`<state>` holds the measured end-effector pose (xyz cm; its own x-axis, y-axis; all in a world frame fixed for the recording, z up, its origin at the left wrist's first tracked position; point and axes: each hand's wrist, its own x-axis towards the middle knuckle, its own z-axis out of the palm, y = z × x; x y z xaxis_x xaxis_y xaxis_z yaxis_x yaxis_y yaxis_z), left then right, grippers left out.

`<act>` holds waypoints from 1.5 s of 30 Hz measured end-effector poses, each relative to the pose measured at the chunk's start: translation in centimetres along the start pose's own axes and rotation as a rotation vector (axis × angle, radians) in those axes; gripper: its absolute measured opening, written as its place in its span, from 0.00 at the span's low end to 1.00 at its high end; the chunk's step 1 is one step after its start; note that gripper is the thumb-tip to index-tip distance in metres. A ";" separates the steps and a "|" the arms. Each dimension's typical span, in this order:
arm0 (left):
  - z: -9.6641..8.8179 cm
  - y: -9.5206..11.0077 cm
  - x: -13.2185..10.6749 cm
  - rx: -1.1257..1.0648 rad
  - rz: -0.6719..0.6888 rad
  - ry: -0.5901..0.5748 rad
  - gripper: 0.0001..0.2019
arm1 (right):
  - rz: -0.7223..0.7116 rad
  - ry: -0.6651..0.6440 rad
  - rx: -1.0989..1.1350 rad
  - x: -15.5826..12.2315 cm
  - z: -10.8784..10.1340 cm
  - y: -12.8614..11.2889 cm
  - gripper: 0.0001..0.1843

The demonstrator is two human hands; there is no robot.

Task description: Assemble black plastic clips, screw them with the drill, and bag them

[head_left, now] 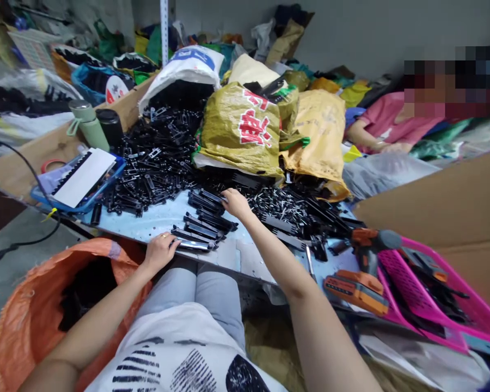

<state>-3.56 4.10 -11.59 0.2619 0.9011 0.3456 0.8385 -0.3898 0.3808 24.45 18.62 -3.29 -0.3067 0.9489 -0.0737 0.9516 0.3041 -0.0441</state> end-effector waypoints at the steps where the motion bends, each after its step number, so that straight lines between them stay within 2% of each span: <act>1: 0.0 0.1 -0.1 -0.008 -0.020 -0.003 0.14 | -0.015 -0.050 -0.012 1.5 0.6 -1.0 0.17; 3: -0.1 0.3 -0.4 -0.038 -0.052 -0.015 0.14 | -0.037 -0.115 -0.026 3.8 1.5 -1.9 0.16; 6: -0.2 0.3 -0.7 -0.109 -0.074 -0.046 0.13 | -0.070 -0.186 -0.036 5.6 2.1 -1.8 0.21; 8: -0.3 0.3 -0.9 -0.162 -0.088 -0.045 0.14 | -0.082 -0.211 -0.033 6.0 2.0 -1.3 0.23; 12: -1.0 0.8 -1.5 -0.364 -0.173 0.012 0.14 | -0.111 -0.262 0.020 6.5 0.7 0.2 0.19; 14: -1.3 1.6 -1.9 -0.550 -0.325 -0.046 0.15 | -0.142 -0.318 0.094 6.7 0.3 0.8 0.22; 15: -1.3 2.1 -2.2 -0.674 -0.443 -0.128 0.17 | -0.142 -0.352 0.157 6.8 0.3 1.0 0.27; 18: -0.7 3.8 -3.1 -1.171 -0.882 -0.469 0.21 | -0.085 -0.471 0.445 6.7 1.4 0.6 0.49; 19: -0.3 4.4 -3.4 -1.345 -1.015 -0.531 0.22 | -0.061 -0.501 0.543 6.4 2.0 0.1 0.52; 20: 0.1 5.0 -3.7 -1.499 -1.129 -0.536 0.23 | -0.043 -0.525 0.617 5.9 2.6 -0.4 0.53; 21: 0.6 5.7 -4.0 -1.625 -1.218 -0.482 0.23 | -0.027 -0.543 0.672 5.3 3.1 -1.1 0.51; 23: 1.2 6.9 -4.4 -1.796 -1.318 -0.235 0.21 | 0.007 -0.569 0.738 3.5 4.0 -2.5 0.46; 26: 1.4 8.6 -4.9 -1.932 -1.347 0.159 0.18 | 0.017 -0.614 0.815 0.0 4.7 -4.5 0.43; 28: 1.0 9.5 -5.2 -1.996 -1.340 0.272 0.18 | 0.020 -0.636 0.876 -2.3 4.9 -5.6 0.46; 33: -0.5 10.5 -6.1 -2.081 -1.351 0.259 0.22 | -0.042 -0.613 1.095 -6.7 4.6 -7.9 0.48; 37: -2.4 9.3 -8.1 -2.174 -1.336 0.213 0.23 | -0.112 -0.516 1.086 -8.3 3.6 -11.2 0.44; 39: -4.2 7.7 -10.1 -2.225 -1.351 0.228 0.22 | -0.168 -0.459 1.028 -8.5 3.1 -14.5 0.44; 41: -6.2 5.7 -12.9 -2.254 -1.388 0.294 0.21 | -0.212 -0.454 1.018 -8.7 3.2 -19.1 0.44; 43: -8.0 3.4 -16.3 -2.253 -1.429 0.368 0.21 | -0.241 -0.556 1.087 -8.9 4.4 -24.5 0.43; 45: -9.1 0.7 -19.8 -2.210 -1.484 0.395 0.21 | -0.257 -0.762 1.165 -8.8 6.6 -30.0 0.41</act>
<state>-12.52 -15.71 -10.37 0.0872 0.6779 -0.7300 -0.9619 0.2478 0.1152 -1.49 0.59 -7.93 -0.7581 0.4877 -0.4330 0.4227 -0.1381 -0.8957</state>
